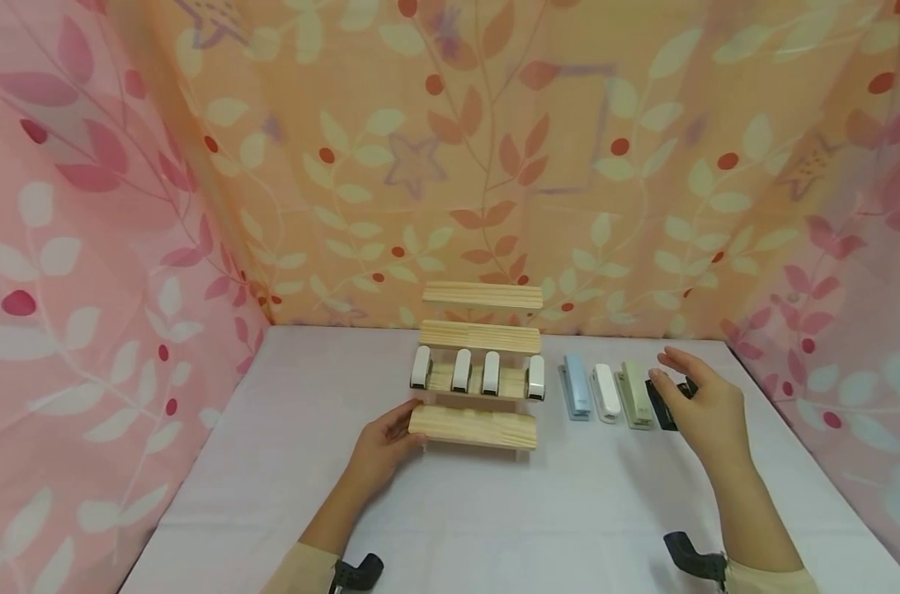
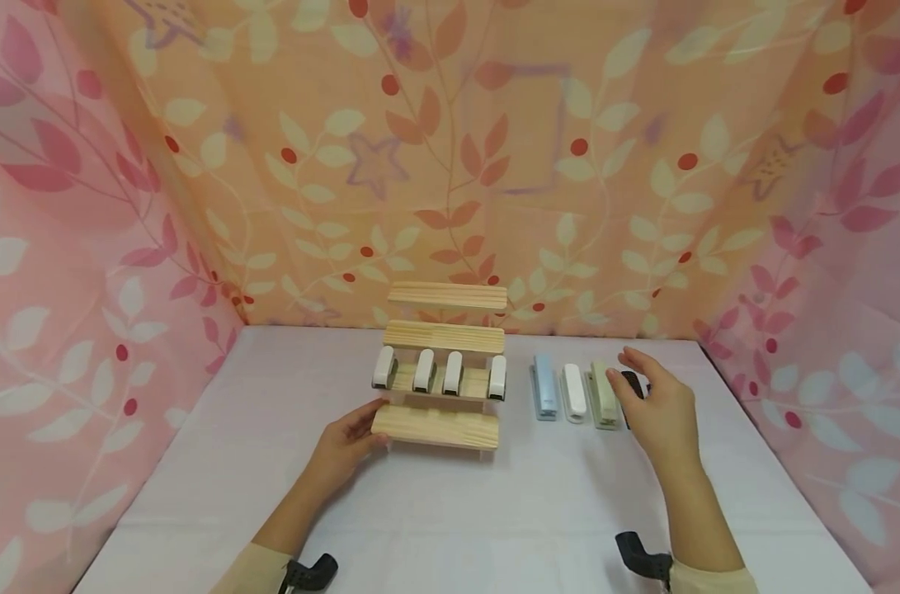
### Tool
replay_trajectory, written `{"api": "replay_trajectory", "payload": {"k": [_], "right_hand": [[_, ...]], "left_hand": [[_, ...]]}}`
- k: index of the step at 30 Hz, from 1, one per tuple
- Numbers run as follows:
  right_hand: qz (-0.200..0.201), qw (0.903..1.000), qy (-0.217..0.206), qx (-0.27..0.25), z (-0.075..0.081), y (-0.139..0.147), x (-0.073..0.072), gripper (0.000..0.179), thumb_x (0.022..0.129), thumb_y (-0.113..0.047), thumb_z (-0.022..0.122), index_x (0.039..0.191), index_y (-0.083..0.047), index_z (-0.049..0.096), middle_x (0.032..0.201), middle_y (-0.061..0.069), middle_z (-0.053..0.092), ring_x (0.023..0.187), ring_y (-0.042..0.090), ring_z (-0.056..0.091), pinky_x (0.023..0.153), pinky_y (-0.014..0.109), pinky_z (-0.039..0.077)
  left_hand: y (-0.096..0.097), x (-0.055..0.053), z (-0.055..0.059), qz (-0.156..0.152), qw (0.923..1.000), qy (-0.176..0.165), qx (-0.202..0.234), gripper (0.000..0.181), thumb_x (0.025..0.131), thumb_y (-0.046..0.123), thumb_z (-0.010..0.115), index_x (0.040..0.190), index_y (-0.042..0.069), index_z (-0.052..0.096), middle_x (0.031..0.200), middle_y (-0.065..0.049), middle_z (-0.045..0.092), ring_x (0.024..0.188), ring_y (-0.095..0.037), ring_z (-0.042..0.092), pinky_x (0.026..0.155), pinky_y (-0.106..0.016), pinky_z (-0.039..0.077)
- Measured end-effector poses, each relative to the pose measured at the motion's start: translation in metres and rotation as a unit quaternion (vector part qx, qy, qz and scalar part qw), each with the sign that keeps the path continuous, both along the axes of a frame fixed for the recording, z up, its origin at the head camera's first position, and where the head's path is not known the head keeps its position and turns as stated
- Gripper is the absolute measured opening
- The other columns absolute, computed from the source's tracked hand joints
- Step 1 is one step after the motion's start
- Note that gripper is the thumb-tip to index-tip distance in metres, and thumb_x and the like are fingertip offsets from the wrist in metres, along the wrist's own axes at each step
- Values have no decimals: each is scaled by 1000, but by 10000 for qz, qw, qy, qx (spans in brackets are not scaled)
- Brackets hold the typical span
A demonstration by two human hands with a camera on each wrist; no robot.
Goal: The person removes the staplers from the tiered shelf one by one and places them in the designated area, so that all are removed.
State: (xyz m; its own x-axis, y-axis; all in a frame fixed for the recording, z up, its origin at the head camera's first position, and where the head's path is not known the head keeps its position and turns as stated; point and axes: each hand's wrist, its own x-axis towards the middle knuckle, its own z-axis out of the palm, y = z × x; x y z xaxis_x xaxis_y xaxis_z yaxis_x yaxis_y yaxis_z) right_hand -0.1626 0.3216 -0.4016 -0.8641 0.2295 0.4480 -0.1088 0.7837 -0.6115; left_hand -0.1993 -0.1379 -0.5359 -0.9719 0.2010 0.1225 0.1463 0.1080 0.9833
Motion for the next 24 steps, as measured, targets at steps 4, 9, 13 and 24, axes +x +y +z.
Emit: {"api": "replay_trajectory", "payload": {"k": [4,9,13,24], "right_hand": [[193,9998,15,12,6,-28,-2,48,99,-32,71,140,-8,62,130,17,69,130,44,57,98,63,50],[530,9985,-59,-99,6,-64,-7,52,99,-36,71,141,-8,61,132,14,69,129,41,58,101,62,51],[765,9969,-56,-188,2,-90,-10,54,96,-34,75,141,-7,61,131,12,70,131,39,58,107,63,47],[990,9919,-523,-607,-15,-126,-13,67,91,-40,79,145,-7,57,139,10,65,137,32,54,113,56,45]], "left_hand": [[-2,-1,0,-4,10000,28,-46,72,86,26,84,149,10,54,151,-2,55,140,-21,51,110,-24,46],[-3,-2,1,66,10000,4,-64,71,86,26,84,148,10,55,151,-2,55,140,-21,51,110,-24,46],[-3,-1,1,83,9999,-80,-31,69,85,24,84,147,13,56,151,-3,55,140,-23,52,109,-24,47],[-2,0,1,12,10000,-62,25,71,85,23,85,148,9,55,151,-3,55,139,-22,52,109,-23,47]]}}
